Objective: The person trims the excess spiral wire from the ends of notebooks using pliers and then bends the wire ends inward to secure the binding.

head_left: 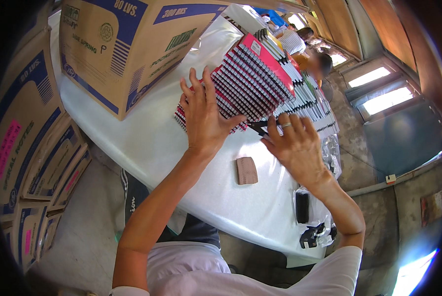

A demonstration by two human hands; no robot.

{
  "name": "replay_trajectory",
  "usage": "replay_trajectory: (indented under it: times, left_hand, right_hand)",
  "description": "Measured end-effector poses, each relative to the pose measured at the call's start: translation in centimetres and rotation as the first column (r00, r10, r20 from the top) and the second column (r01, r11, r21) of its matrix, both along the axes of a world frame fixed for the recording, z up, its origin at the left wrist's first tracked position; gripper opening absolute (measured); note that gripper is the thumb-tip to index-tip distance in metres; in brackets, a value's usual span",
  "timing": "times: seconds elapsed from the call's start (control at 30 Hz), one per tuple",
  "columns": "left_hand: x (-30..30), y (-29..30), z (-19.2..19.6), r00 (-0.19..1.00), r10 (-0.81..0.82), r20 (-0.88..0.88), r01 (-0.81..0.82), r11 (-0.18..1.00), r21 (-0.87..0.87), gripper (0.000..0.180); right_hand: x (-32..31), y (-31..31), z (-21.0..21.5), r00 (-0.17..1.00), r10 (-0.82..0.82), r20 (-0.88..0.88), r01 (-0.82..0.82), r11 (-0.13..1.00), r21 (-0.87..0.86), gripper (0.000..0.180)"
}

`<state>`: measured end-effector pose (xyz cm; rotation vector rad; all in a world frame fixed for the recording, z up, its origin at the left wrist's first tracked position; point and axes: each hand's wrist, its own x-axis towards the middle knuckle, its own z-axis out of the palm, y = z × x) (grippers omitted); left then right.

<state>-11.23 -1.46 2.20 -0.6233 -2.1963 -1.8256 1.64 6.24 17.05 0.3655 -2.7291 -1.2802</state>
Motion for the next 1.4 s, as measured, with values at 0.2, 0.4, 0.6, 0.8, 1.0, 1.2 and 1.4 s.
replay_trajectory:
  times: [0.2, 0.4, 0.6, 0.8, 1.0, 1.2, 1.4]
  left_hand:
    - [0.0, 0.1, 0.4, 1.000, 0.006, -0.007, -0.006, 1.000, 0.002, 0.132]
    - [-0.1, 0.3, 0.3, 1.000, -0.002, 0.004, 0.002, 1.000, -0.004, 0.131]
    - [0.1, 0.5, 0.0, 1.000, 0.008, -0.024, -0.007, 1.000, 0.027, 0.130]
    - [0.6, 0.2, 1.3, 0.998, 0.008, -0.057, -0.006, 0.999, 0.043, 0.131]
    - [0.1, 0.5, 1.4, 0.997, 0.031, -0.066, -0.031, 1.000, 0.001, 0.133]
    - [0.2, 0.8, 1.7, 0.998, 0.021, -0.060, -0.021, 1.000, -0.005, 0.132]
    - [0.0, 0.8, 1.1, 0.993, 0.070, -0.099, -0.069, 0.997, 0.022, 0.128]
  right_hand:
    - [-0.4, 2.6, 1.6, 0.970, 0.244, 0.003, -0.238, 0.944, 0.227, 0.034]
    - [-0.5, 2.4, 2.2, 0.952, 0.301, 0.050, -0.304, 0.919, 0.250, 0.028]
    - [-0.5, 1.4, 1.7, 0.977, 0.185, 0.107, -0.204, 0.957, 0.205, 0.011]
    - [0.0, -0.7, 0.7, 0.991, -0.122, 0.058, 0.114, 0.985, 0.127, 0.016]
    - [-0.4, 2.4, 2.9, 0.959, 0.283, 0.002, -0.279, 0.942, 0.186, 0.031]
    - [-0.3, 3.1, 2.8, 0.957, 0.282, 0.070, -0.290, 0.938, 0.188, 0.022]
    - [0.1, 0.5, 1.6, 0.993, -0.104, 0.056, 0.098, 0.989, 0.107, 0.026]
